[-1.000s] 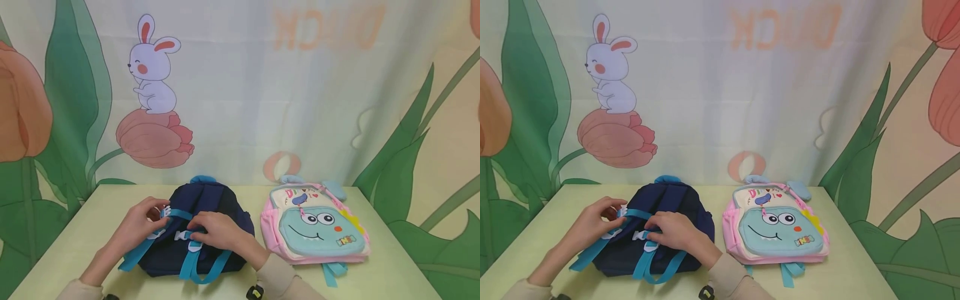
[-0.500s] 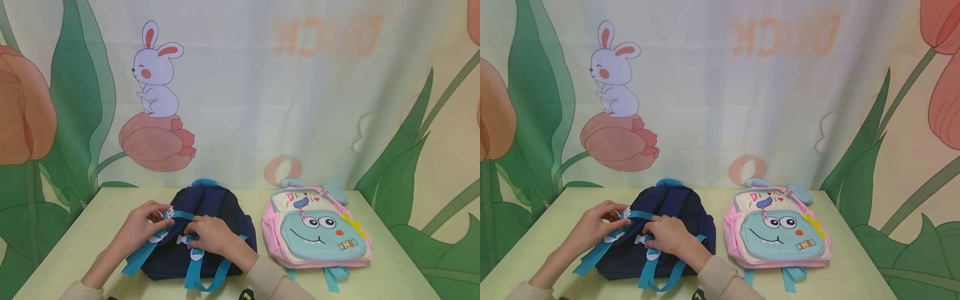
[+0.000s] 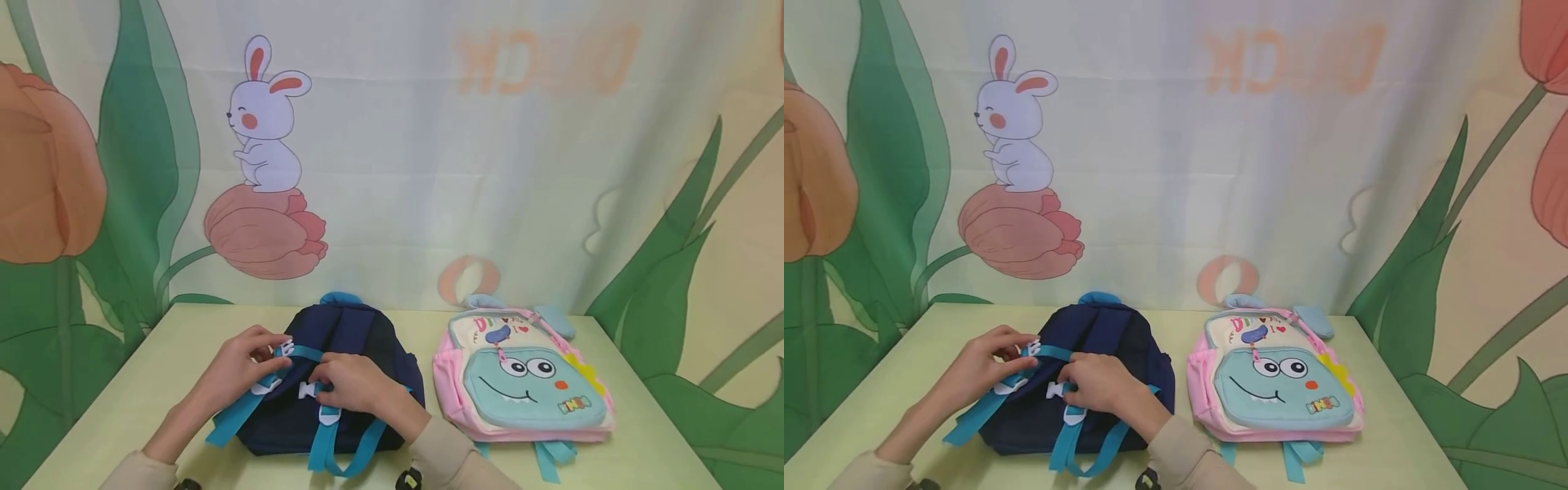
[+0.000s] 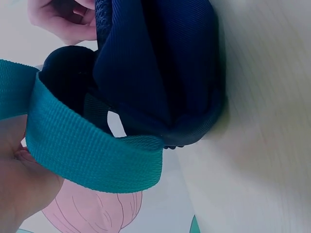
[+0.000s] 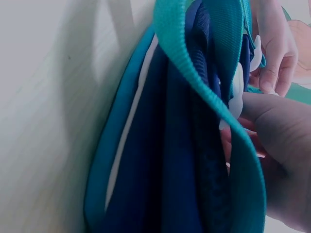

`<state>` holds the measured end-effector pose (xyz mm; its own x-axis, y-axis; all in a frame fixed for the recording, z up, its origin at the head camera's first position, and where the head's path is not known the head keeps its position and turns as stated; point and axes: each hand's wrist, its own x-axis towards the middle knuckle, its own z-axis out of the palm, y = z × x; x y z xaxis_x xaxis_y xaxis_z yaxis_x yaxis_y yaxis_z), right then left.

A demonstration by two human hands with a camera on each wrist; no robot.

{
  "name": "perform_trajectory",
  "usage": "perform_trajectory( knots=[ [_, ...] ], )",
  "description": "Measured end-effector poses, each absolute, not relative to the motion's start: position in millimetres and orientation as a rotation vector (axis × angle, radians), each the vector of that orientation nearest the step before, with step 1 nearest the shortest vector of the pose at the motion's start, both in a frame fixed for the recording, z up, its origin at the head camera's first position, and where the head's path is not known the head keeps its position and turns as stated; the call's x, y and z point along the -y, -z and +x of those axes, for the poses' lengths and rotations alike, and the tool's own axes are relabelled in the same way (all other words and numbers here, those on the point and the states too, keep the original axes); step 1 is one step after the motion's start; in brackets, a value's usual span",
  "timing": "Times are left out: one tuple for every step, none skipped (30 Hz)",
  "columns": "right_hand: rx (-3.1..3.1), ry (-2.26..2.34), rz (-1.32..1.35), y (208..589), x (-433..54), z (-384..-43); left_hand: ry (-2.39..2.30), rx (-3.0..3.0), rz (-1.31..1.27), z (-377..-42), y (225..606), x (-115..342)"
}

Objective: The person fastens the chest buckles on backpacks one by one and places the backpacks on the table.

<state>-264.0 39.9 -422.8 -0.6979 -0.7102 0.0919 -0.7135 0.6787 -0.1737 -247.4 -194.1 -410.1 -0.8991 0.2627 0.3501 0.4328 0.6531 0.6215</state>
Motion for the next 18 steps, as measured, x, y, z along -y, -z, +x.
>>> perform_trajectory(
  knots=[
    [2.859,-0.324,1.219,423,-41,-264,1.079,2.647,-0.565,-248,410,194],
    [2.855,-0.339,1.225,424,-43,-264,1.076,2.652,-0.565,-248,411,194],
    [2.85,-0.355,1.232,424,-44,-264,1.074,2.655,-0.566,-248,411,194],
    [2.842,-0.363,1.238,425,-46,-264,1.073,2.658,-0.566,-248,411,194],
    [2.834,-0.372,1.245,425,-47,-263,1.069,2.661,-0.566,-248,411,194],
    [2.825,-0.381,1.253,425,-48,-263,1.068,2.663,-0.568,-247,411,194],
    [2.817,-0.389,1.259,425,-49,-263,1.063,2.666,-0.57,-247,411,194],
    [2.812,-0.396,1.262,424,-51,-263,1.06,2.667,-0.573,-247,411,195],
    [2.807,-0.401,1.265,424,-52,-262,1.058,2.667,-0.579,-246,411,195],
    [2.802,-0.402,1.267,424,-53,-262,1.057,2.666,-0.584,-246,411,195],
    [2.798,-0.401,1.27,423,-55,-262,1.057,2.666,-0.59,-246,412,195],
    [2.796,-0.404,1.272,423,-57,-262,1.058,2.666,-0.597,-246,412,196],
    [2.794,-0.406,1.272,422,-59,-262,1.061,2.666,-0.604,-246,413,196],
    [2.792,-0.413,1.271,421,-60,-262,1.062,2.666,-0.611,-247,413,196],
    [2.792,-0.421,1.269,420,-62,-261,1.064,2.664,-0.62,-247,413,195],
    [2.792,-0.432,1.265,419,-64,-261,1.065,2.663,-0.627,-247,414,195],
    [2.794,-0.447,1.26,419,-66,-261,1.063,2.662,-0.635,-247,414,195],
    [2.797,-0.466,1.254,418,-68,-262,1.062,2.662,-0.643,-248,414,194]
  ],
)
